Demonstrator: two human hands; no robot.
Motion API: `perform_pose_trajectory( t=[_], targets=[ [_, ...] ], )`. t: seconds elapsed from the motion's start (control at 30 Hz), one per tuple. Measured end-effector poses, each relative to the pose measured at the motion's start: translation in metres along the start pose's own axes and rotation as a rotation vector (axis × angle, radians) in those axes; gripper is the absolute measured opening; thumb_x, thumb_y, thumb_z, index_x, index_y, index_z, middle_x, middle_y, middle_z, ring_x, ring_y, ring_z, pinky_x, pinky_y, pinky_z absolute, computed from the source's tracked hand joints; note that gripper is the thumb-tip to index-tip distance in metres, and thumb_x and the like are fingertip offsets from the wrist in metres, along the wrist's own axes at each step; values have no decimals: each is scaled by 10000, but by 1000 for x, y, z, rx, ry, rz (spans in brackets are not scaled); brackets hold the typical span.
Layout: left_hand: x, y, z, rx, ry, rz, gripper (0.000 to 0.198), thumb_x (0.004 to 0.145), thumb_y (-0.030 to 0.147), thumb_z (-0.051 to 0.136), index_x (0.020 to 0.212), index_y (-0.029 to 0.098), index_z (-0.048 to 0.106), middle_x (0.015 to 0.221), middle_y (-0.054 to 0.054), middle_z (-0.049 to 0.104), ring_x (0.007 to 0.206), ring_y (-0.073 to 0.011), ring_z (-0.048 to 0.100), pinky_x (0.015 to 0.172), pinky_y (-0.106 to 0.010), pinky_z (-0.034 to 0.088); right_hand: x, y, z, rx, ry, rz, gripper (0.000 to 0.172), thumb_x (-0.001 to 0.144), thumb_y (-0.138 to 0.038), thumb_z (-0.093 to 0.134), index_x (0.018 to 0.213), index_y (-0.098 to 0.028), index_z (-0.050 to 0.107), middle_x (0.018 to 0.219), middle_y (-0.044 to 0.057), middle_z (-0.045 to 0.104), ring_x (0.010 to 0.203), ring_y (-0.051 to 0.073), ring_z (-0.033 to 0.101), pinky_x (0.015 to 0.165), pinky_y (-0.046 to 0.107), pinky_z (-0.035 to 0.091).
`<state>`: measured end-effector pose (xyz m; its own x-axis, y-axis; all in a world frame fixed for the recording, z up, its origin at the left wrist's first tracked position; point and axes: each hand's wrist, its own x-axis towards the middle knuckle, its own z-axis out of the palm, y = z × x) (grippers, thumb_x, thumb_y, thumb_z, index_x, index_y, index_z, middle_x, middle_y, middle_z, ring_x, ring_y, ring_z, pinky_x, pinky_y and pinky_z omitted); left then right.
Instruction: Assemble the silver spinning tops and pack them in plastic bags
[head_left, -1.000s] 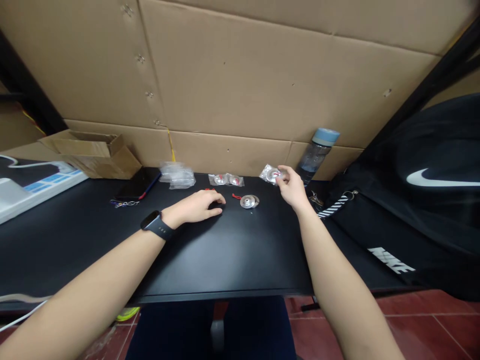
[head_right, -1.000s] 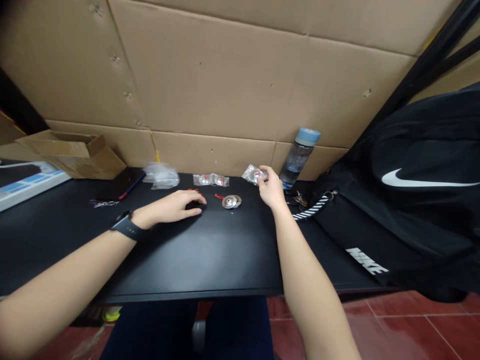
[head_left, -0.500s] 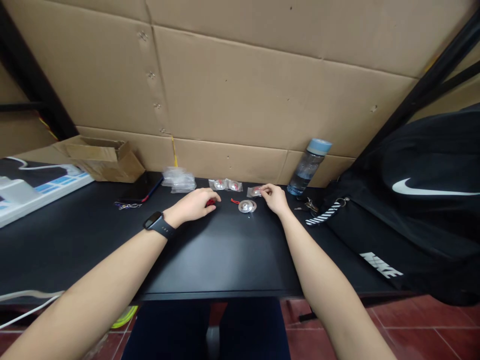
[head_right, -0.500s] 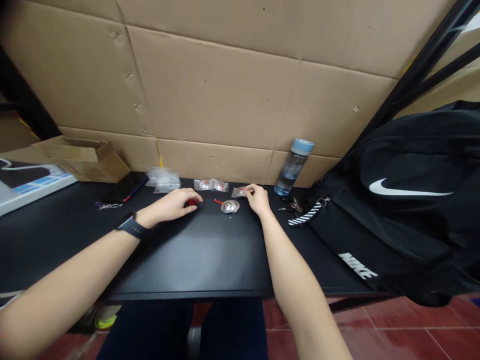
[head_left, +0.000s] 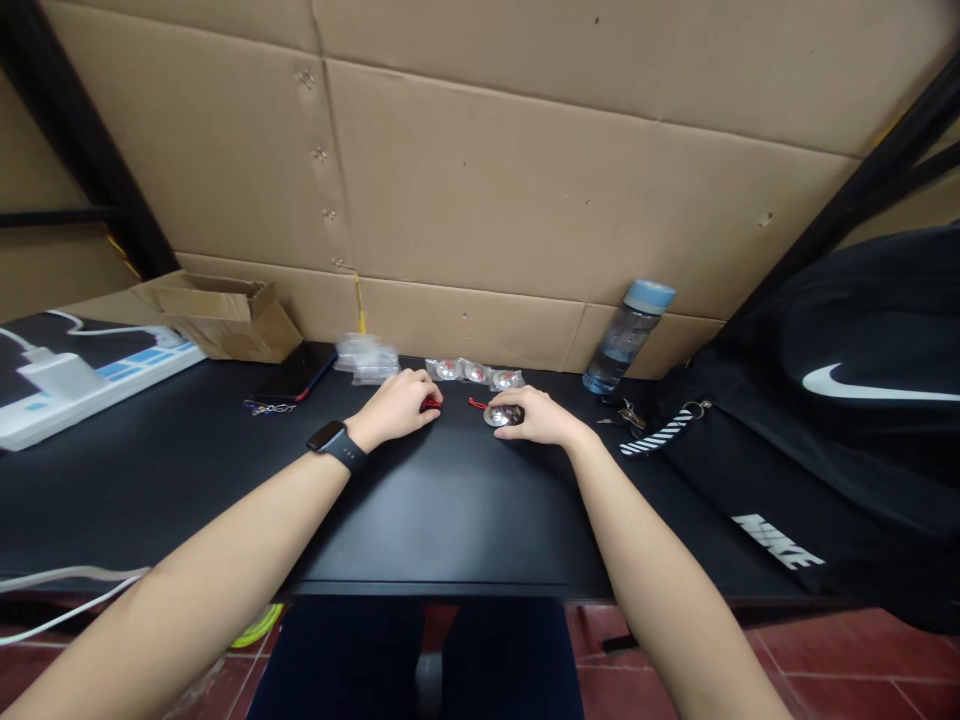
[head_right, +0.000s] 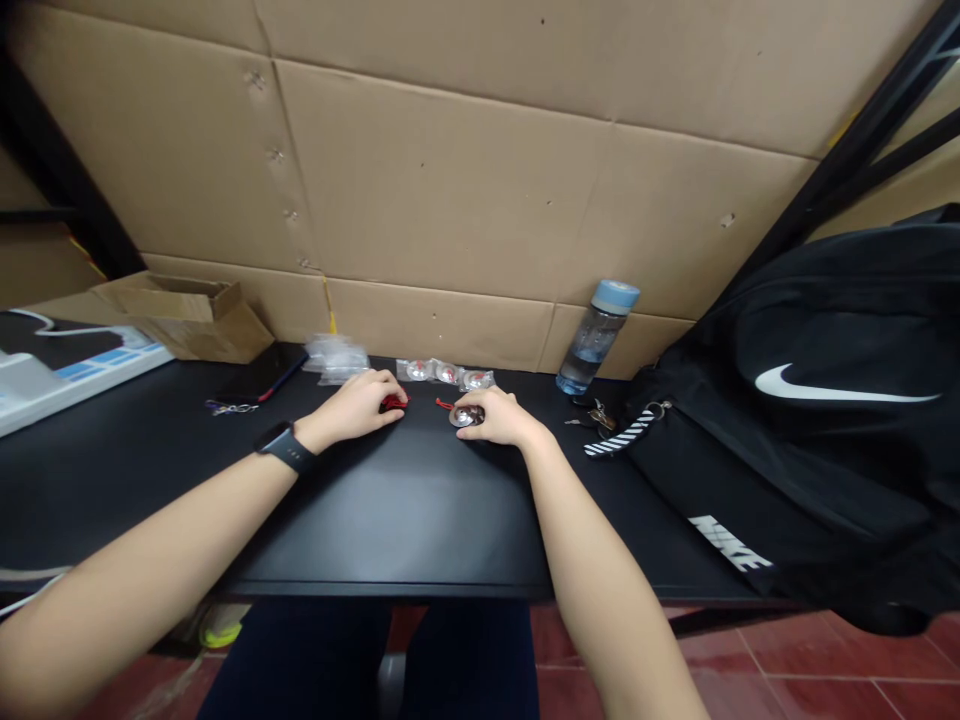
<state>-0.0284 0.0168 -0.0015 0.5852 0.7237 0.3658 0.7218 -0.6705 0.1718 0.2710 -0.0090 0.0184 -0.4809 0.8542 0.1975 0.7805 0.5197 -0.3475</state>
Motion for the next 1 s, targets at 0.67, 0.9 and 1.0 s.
perform_pose_trajectory(
  t=[0.67,0.9,1.0],
  targets=[
    [10,36,16,-32,-41,12,168,962,292,600,859,211,706,957,-77,726,987,-266,586,881,-381,356,-3,9,-10,88,16,41,320,777,-296,822,1095,-272,792,1025,38,799,911,238,721,847,347,519],
    [7,47,6,-220,64,-1,100,967,281,583,928,214,646,934,-30,746,899,-220,662,871,-360,404,-6,4,-12,185,156,63,339,810,-380,782,1121,-244,779,983,31,786,836,198,684,779,322,512],
    [7,52,-2,-371,159,-65,91,914,307,676,951,225,692,959,-15,771,882,-212,691,856,-336,453,-5,-12,-8,306,228,9,385,807,-385,782,1159,-234,745,1068,48,773,841,193,689,726,310,517]
  ],
)
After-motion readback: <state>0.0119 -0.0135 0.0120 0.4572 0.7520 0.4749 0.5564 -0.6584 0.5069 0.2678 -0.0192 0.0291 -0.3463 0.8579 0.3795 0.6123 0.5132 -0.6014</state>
